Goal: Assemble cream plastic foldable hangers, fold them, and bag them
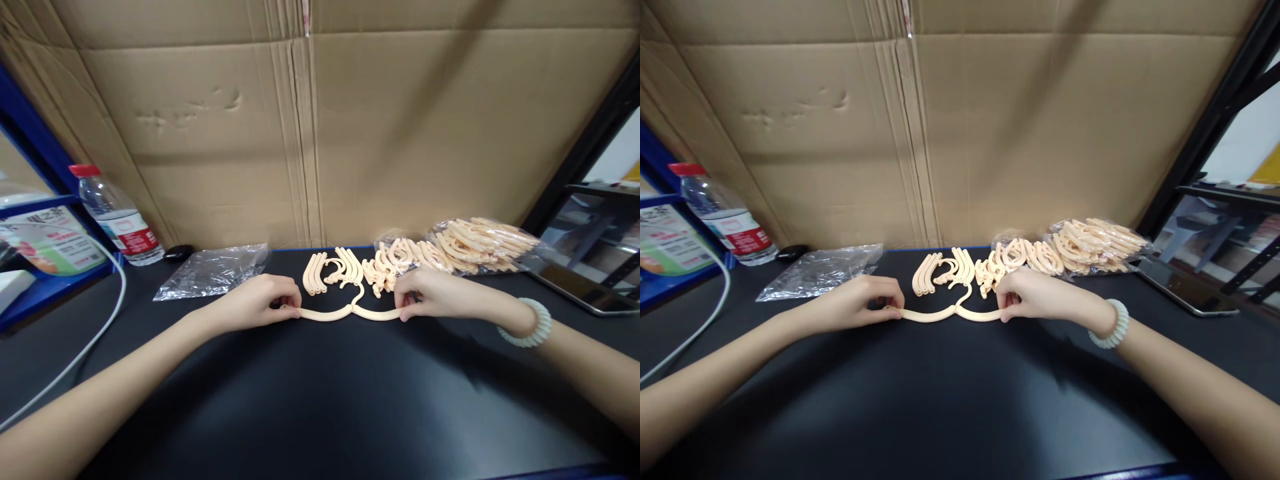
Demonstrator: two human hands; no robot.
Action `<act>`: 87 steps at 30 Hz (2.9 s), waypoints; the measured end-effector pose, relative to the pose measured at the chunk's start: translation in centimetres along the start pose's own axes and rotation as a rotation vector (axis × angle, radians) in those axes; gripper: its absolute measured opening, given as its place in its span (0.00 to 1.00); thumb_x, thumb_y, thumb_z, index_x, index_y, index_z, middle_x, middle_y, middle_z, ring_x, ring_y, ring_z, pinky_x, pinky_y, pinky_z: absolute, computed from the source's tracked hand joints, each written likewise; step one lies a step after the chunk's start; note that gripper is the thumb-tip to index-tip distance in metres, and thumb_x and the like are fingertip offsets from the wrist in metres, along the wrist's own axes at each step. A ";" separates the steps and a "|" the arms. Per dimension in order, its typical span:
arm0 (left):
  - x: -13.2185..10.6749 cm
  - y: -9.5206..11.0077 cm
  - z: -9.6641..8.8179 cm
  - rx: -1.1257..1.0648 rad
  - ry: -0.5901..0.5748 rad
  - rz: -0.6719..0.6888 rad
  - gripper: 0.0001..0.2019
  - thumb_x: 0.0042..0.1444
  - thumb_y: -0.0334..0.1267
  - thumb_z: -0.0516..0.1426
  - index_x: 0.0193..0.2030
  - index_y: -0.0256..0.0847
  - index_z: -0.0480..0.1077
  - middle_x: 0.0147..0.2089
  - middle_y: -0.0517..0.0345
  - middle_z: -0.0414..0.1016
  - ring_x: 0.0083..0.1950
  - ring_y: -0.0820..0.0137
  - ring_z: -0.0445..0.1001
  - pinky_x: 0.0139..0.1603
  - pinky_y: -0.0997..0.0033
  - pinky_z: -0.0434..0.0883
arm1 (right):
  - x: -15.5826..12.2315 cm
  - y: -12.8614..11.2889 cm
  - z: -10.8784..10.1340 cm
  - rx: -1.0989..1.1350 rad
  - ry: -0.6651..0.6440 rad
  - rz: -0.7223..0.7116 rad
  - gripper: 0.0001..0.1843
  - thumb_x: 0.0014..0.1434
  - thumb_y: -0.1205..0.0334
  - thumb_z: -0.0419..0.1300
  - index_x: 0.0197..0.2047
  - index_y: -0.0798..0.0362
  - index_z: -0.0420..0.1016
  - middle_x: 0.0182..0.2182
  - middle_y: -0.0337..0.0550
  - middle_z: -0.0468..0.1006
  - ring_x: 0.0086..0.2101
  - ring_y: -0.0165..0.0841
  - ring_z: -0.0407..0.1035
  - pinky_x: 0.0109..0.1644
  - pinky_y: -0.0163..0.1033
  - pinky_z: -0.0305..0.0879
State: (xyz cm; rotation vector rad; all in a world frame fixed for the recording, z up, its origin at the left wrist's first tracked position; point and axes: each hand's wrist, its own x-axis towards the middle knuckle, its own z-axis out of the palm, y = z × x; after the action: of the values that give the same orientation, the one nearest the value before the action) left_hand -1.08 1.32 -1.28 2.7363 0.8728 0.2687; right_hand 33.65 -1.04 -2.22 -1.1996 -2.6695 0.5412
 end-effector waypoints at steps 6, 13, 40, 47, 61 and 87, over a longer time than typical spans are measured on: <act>0.1 0.0 -0.1 -0.059 0.010 -0.033 0.08 0.59 0.41 0.57 0.36 0.39 0.73 0.34 0.58 0.76 0.33 0.70 0.73 0.34 0.74 0.68 | -0.2 0.3 -0.7 -0.037 0.026 -0.037 0.08 0.56 0.58 0.65 0.35 0.54 0.80 0.32 0.42 0.78 0.30 0.31 0.69 0.33 0.35 0.63; 0.3 -0.6 -0.2 -0.056 0.063 -0.094 0.13 0.63 0.40 0.50 0.37 0.38 0.74 0.35 0.56 0.77 0.34 0.69 0.74 0.36 0.72 0.67 | -0.9 1.0 -2.1 -0.037 0.033 0.000 0.11 0.59 0.61 0.57 0.35 0.54 0.80 0.31 0.43 0.80 0.30 0.32 0.72 0.34 0.35 0.65; 0.7 -2.7 3.3 -0.017 0.400 -0.034 0.10 0.63 0.34 0.51 0.46 0.39 0.72 0.46 0.51 0.74 0.37 0.70 0.72 0.32 0.73 0.69 | 0.4 1.6 -1.5 -0.081 0.361 0.008 0.14 0.61 0.55 0.56 0.31 0.54 0.77 0.26 0.42 0.77 0.26 0.30 0.67 0.30 0.35 0.59; 0.8 -3.2 3.4 -0.015 0.394 0.059 0.09 0.64 0.34 0.53 0.45 0.40 0.74 0.47 0.50 0.75 0.47 0.65 0.73 0.47 0.64 0.72 | 4.6 -1.3 -0.4 -0.092 0.349 -0.140 0.09 0.62 0.61 0.57 0.37 0.53 0.79 0.33 0.44 0.80 0.35 0.33 0.71 0.41 0.38 0.63; 0.8 -3.9 3.6 -0.021 0.353 0.071 0.13 0.64 0.31 0.52 0.52 0.43 0.71 0.53 0.51 0.75 0.56 0.63 0.71 0.57 0.55 0.69 | 10.9 -2.8 1.4 -0.155 0.218 -0.235 0.09 0.60 0.63 0.61 0.29 0.53 0.80 0.28 0.42 0.78 0.34 0.34 0.69 0.41 0.38 0.60; 1.1 -2.7 2.0 -0.073 0.377 0.027 0.09 0.63 0.31 0.47 0.37 0.40 0.68 0.48 0.50 0.65 0.50 0.64 0.70 0.53 0.59 0.70 | 4.3 -4.2 0.4 1.057 0.836 0.093 0.17 0.53 0.52 0.66 0.41 0.55 0.78 0.22 0.37 0.73 0.21 0.26 0.64 0.24 0.34 0.59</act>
State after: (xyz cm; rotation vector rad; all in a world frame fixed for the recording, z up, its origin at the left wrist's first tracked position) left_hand -1.13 3.69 -3.90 2.6734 0.8929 0.8248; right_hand 27.78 -0.44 -0.91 -0.8855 -1.2979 0.9894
